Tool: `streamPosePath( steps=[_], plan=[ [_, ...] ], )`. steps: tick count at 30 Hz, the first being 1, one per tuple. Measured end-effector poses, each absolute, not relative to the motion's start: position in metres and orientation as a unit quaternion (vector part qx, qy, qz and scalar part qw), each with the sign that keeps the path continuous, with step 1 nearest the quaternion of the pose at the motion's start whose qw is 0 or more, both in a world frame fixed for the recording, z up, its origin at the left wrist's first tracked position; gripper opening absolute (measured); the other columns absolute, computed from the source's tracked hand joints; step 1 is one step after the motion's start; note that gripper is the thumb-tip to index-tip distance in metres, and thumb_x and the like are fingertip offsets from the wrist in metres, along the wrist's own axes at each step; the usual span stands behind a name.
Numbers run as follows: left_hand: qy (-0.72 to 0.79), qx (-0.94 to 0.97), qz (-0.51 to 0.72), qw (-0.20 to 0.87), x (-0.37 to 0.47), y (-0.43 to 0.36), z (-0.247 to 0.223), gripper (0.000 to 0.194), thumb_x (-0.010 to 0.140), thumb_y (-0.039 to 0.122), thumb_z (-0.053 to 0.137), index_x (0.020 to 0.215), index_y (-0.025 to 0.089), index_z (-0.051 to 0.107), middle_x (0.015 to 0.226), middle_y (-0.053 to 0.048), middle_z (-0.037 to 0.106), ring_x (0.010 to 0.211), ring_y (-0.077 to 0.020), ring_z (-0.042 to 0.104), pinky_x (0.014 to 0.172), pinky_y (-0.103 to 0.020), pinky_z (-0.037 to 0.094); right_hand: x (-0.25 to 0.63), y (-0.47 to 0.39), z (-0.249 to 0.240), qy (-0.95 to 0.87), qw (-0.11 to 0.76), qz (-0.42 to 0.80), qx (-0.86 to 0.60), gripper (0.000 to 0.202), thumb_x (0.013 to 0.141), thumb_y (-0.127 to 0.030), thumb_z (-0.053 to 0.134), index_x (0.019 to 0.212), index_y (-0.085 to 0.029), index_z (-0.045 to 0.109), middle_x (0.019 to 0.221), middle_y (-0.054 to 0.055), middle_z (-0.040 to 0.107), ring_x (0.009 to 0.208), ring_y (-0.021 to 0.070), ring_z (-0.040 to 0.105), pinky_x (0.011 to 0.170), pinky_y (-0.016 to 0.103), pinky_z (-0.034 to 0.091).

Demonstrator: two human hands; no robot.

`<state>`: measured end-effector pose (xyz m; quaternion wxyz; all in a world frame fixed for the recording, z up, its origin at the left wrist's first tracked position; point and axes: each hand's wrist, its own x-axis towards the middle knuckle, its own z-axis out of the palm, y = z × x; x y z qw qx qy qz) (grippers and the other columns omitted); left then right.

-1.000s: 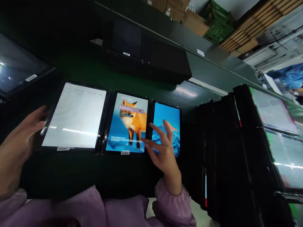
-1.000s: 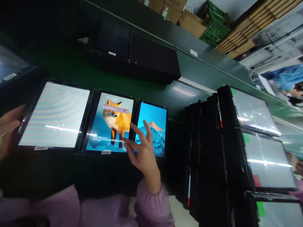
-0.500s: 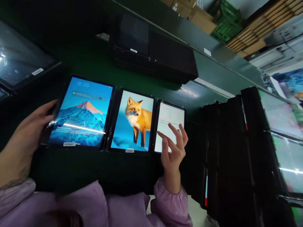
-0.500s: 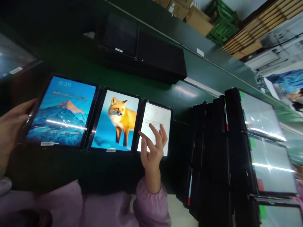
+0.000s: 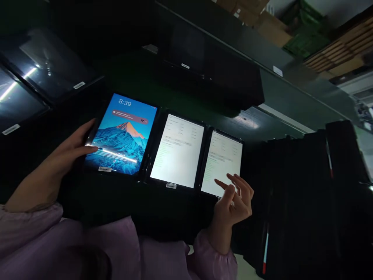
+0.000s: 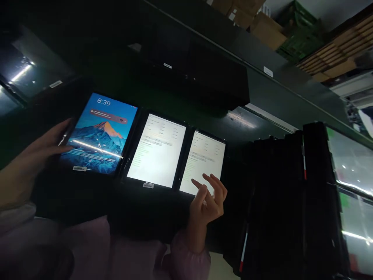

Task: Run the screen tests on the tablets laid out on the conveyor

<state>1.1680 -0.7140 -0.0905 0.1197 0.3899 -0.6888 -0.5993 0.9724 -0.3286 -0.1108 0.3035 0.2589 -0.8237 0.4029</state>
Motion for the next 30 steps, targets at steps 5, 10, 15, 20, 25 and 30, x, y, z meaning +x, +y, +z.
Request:
streamPosePath(
  steps=[5, 10, 15, 20, 25, 30],
  plan=[
    [-0.751, 0.342, -0.564, 0.016, 1.194, -0.717, -0.093, 0.118, 0.072, 0.048, 0.083, 0.168, 0.037, 0.016, 0.173, -0.001, 0.025, 0.155, -0.0335, 0.033, 0.125, -0.051, 0.032, 0.975, -0.328, -0.112, -0.815, 0.286, 0.441, 0.244, 0.028, 0.099, -0.015, 0.06, 0.082, -0.02, 0.081, 0.099, 0.008, 0.075, 0.101, 0.0268, 0.073, 0.06, 0.039, 0.066],
    [-0.811, 0.302, -0.5, -0.037, 1.197, -0.713, -0.088, 0.131, 0.072, 0.055, 0.084, 0.17, 0.032, 0.0, 0.177, -0.006, 0.005, 0.159, -0.0375, 0.024, 0.126, -0.058, 0.027, 0.977, -0.328, -0.113, -0.82, 0.275, 0.443, 0.235, 0.028, 0.1, -0.02, 0.06, 0.081, -0.018, 0.081, 0.096, 0.009, 0.075, 0.089, 0.0247, 0.074, 0.058, 0.042, 0.067],
    [-0.72, 0.417, -0.548, 0.093, 1.174, -0.702, -0.083, 0.1, 0.081, 0.046, 0.079, 0.166, 0.02, 0.031, 0.168, -0.012, 0.037, 0.151, -0.0371, 0.04, 0.126, -0.056, 0.032, 0.979, -0.328, -0.113, -0.818, 0.281, 0.445, 0.232, 0.03, 0.1, -0.023, 0.06, 0.079, -0.018, 0.081, 0.095, 0.009, 0.075, 0.083, 0.024, 0.075, 0.056, 0.043, 0.066],
    [-0.644, 0.427, -0.623, 0.123, 1.171, -0.704, -0.086, 0.08, 0.085, 0.04, 0.077, 0.158, 0.024, 0.048, 0.155, -0.009, 0.056, 0.138, -0.039, 0.055, 0.116, -0.056, 0.049, 0.981, -0.327, -0.113, -0.808, 0.287, 0.458, 0.233, 0.029, 0.098, -0.022, 0.063, 0.075, -0.018, 0.08, 0.092, 0.009, 0.075, 0.077, 0.0217, 0.074, 0.05, 0.037, 0.063],
    [-0.661, 0.386, -0.639, 0.081, 1.185, -0.708, -0.086, 0.092, 0.082, 0.044, 0.082, 0.162, 0.025, 0.04, 0.162, -0.008, 0.047, 0.139, -0.0366, 0.055, 0.106, -0.043, 0.058, 0.981, -0.327, -0.113, -0.808, 0.293, 0.449, 0.246, 0.028, 0.097, -0.016, 0.064, 0.076, -0.019, 0.082, 0.091, 0.008, 0.076, 0.075, 0.0204, 0.074, 0.053, 0.036, 0.061],
    [-0.663, 0.39, -0.635, 0.071, 1.188, -0.699, -0.079, 0.098, 0.079, 0.042, 0.082, 0.164, 0.027, 0.036, 0.168, -0.005, 0.038, 0.147, -0.033, 0.047, 0.119, -0.042, 0.046, 0.982, -0.328, -0.112, -0.816, 0.281, 0.448, 0.232, 0.028, 0.097, -0.018, 0.064, 0.076, -0.019, 0.082, 0.088, 0.007, 0.076, 0.069, 0.0189, 0.073, 0.051, 0.034, 0.058]
  ],
)
